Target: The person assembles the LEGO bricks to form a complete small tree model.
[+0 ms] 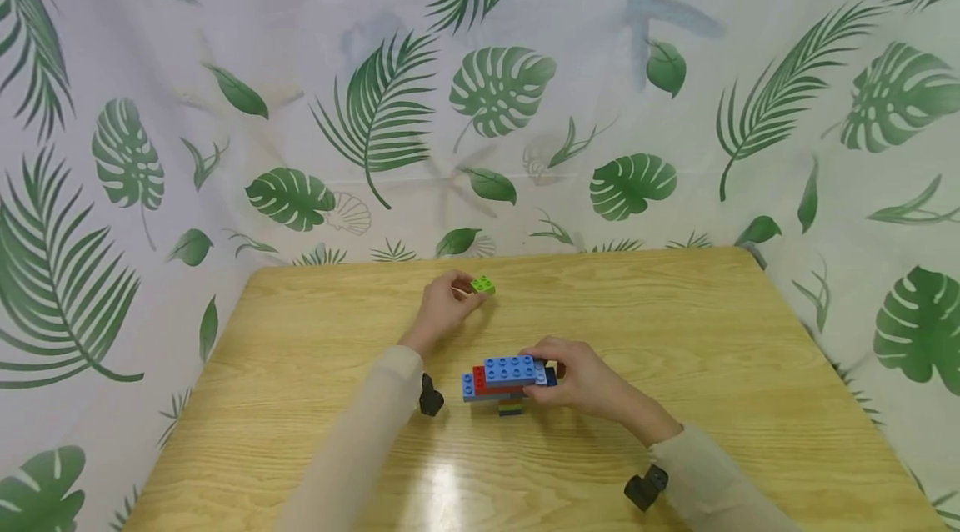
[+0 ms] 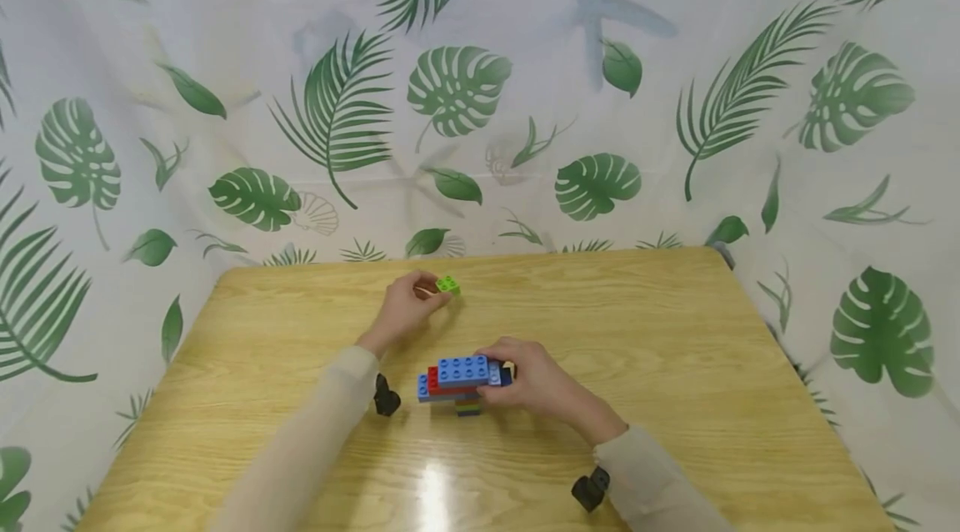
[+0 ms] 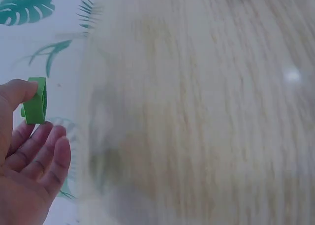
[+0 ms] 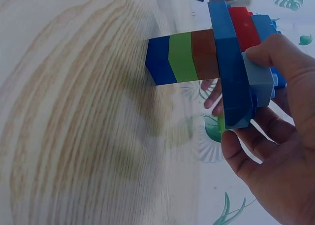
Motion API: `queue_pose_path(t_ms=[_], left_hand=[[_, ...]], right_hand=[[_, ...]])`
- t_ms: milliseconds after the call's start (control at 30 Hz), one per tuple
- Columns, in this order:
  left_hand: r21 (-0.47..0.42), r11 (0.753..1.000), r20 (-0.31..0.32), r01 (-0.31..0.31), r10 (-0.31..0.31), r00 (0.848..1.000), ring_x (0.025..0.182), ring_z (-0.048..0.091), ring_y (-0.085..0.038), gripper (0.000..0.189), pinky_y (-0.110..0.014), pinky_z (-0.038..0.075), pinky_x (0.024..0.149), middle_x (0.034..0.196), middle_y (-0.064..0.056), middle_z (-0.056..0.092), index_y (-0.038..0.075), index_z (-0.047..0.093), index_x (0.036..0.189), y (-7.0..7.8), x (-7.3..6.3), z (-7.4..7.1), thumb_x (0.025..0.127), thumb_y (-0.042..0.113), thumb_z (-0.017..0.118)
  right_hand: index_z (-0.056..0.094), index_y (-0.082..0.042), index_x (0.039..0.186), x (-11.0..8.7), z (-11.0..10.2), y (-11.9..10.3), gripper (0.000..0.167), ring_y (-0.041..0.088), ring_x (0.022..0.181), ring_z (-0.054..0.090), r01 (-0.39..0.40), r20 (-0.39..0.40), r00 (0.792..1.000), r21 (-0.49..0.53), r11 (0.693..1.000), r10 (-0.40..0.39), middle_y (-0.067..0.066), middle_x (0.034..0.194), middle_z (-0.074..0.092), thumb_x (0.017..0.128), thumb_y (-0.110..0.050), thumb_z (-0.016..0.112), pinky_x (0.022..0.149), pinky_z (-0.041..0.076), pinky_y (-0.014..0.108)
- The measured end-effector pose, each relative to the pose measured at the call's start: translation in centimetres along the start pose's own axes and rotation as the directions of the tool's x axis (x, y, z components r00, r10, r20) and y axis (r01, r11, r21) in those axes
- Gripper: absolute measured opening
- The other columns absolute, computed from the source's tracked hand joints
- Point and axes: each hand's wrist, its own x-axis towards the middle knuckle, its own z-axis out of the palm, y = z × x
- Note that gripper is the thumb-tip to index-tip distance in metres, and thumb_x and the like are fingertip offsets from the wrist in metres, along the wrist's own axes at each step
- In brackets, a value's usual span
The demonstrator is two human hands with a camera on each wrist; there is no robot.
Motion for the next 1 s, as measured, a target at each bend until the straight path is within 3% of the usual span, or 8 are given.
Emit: queue_pose_path(t_ms=[367, 700, 1000], left_hand=[[-0.01, 0.992, 0.061, -0.124, 0.125, 0.99, 0.097, 0.068, -0.02, 0.039, -0.035, 0.058, 0.086, 0.11, -0.013, 0.074, 0.006, 0.068, 0.124, 2.2, -2.4, -1.9, 0.093, 0.026, 0.081], [-0.063, 0.974, 0.156, -0.217, 0.224, 0.962, 0.09, 0.068, -0.014, 0.034, -0.025, 0.056, 0.078, 0.106, -0.013, 0.075, 0.008, 0.069, 0.12, 4.5, -5.5, -2.9, 0.092, 0.021, 0.082], [-0.077, 0.954, 0.219, -0.291, 0.301, 0.928, 0.089, 0.067, -0.011, 0.032, -0.03, 0.058, 0.078, 0.101, -0.004, 0.074, 0.01, 0.07, 0.118, 5.7, -7.6, -3.1, 0.091, 0.021, 0.083]], right_hand=[[0.071, -0.008, 0.132, 0.1, -0.1, 0.0, 0.046, 0.008, 0.087, 0.054, 0.012, -0.002, 1.0, -0.009, 1.0, -0.012, 0.002, 0.113, 0.071, 0.091, -0.028, 0.082, 0.071, 0.046, 0.022], [0.071, -0.007, 0.131, 0.1, 0.1, 0.1, 0.046, 0.007, 0.088, 0.053, 0.016, -0.005, 1.0, 0.008, 1.0, -0.016, 0.002, 0.113, 0.071, 0.091, -0.029, 0.082, 0.071, 0.046, 0.022], [0.071, -0.007, 0.131, 0.1, 0.1, 0.2, 0.044, 0.008, 0.087, 0.053, 0.033, -0.008, 0.999, 0.033, 0.999, -0.033, 0.003, 0.112, 0.071, 0.092, -0.026, 0.082, 0.07, 0.046, 0.023]])
